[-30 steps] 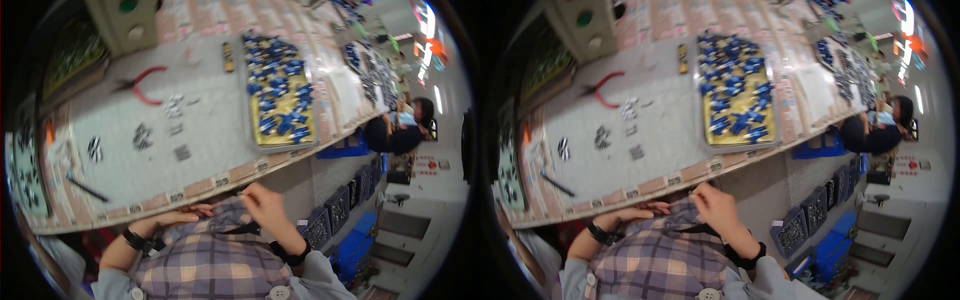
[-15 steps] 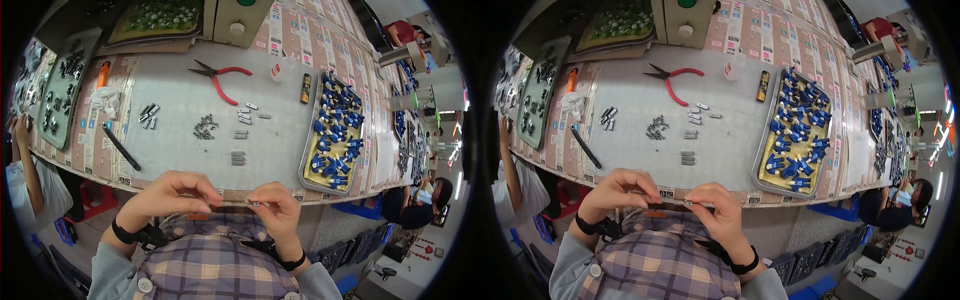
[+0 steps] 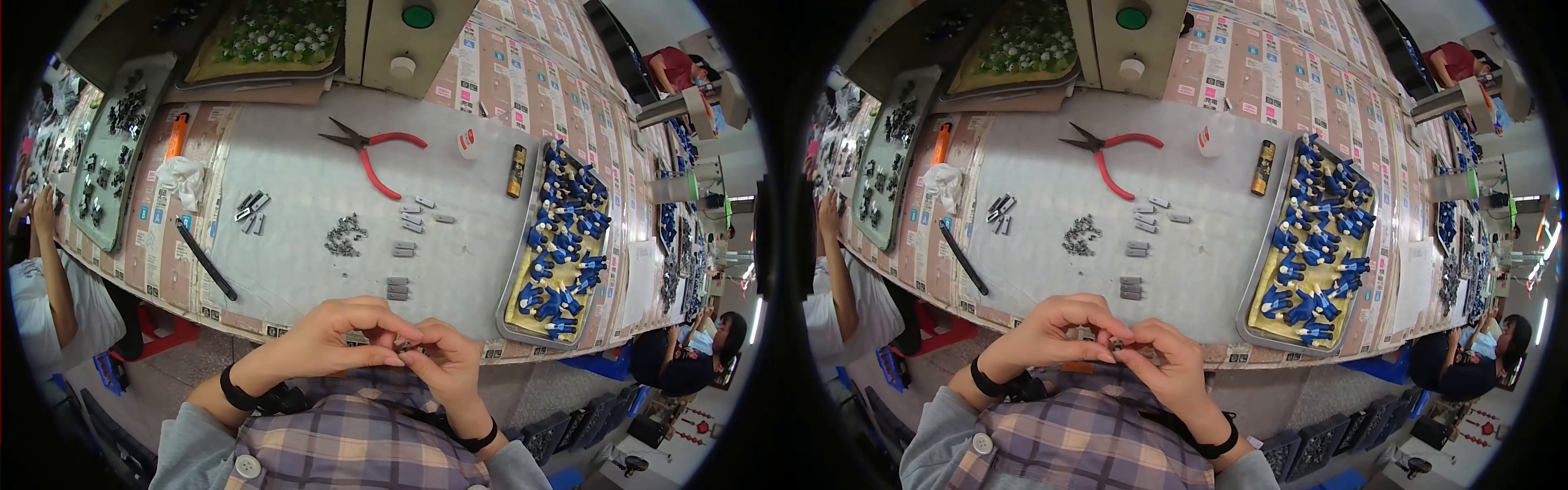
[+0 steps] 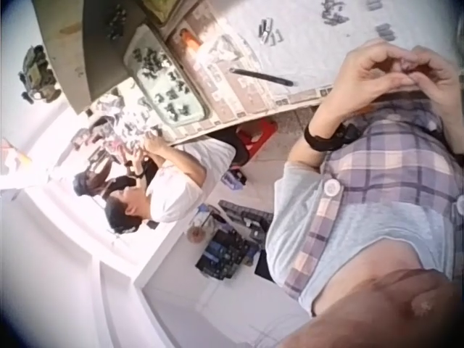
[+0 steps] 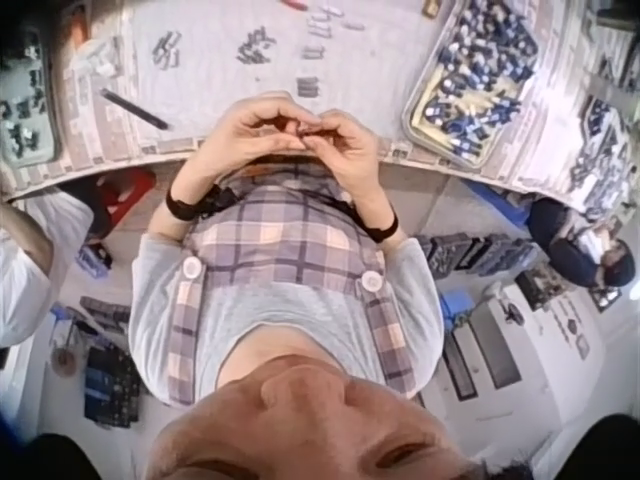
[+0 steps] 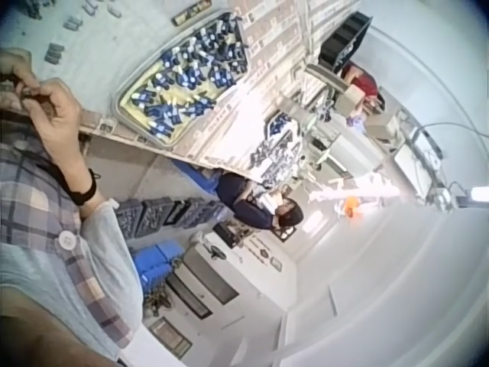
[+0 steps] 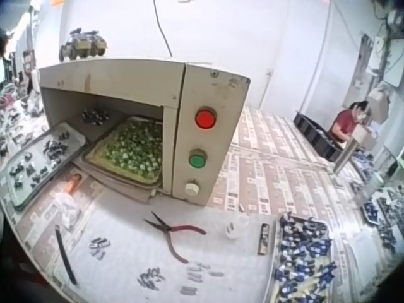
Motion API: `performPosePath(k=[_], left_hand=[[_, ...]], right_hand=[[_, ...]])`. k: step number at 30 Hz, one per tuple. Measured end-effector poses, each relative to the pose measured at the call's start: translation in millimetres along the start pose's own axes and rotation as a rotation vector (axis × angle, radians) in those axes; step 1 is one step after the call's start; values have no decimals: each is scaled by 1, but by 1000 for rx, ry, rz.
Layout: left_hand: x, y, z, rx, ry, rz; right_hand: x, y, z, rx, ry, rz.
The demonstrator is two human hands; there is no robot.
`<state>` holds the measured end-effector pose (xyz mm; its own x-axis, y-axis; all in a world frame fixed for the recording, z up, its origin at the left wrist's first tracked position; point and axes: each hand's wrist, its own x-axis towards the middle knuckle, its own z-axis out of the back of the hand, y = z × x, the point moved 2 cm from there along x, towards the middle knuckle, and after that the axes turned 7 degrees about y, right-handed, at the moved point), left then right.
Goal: Assembling small metal components by hand and applying glue.
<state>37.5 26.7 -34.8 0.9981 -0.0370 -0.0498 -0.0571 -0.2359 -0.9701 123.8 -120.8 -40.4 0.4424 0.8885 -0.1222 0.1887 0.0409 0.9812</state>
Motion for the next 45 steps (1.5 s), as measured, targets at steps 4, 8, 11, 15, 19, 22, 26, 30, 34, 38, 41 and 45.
performPosePath(k=[4,8,11,15,19,22,26,30,34,38,41,45], left_hand=[[1,1,2,-23,-10,11],[2,1,6,6,-24,16],[-3,3,8,-43,-73,65],[-18,11,32,-220,-362,135],[-26,12,51,-154,-595,82],[-29,8,56,-114,-626,68],[-40,5,65,-43,-713,40],[-55,2,78,-6,-755,35],[-71,-6,88,24,-857,-8],[-88,-12,105,59,-952,-59],[-98,-19,114,77,-1024,-60],[-96,-24,123,513,-1037,102]], right_hand=[[2,-1,-1,158,12,-116],[6,3,-4,405,14,-268],[8,-2,4,227,-20,-237],[28,18,34,-692,-261,69],[46,27,41,-900,-345,-68],[64,30,40,-976,-351,-96],[85,33,35,-1281,-276,26],[94,25,40,-1480,-236,31],[91,18,37,-1508,-157,69],[82,18,42,-1552,-161,167],[86,22,40,-1571,-176,160],[88,17,35,-1633,-131,141]])
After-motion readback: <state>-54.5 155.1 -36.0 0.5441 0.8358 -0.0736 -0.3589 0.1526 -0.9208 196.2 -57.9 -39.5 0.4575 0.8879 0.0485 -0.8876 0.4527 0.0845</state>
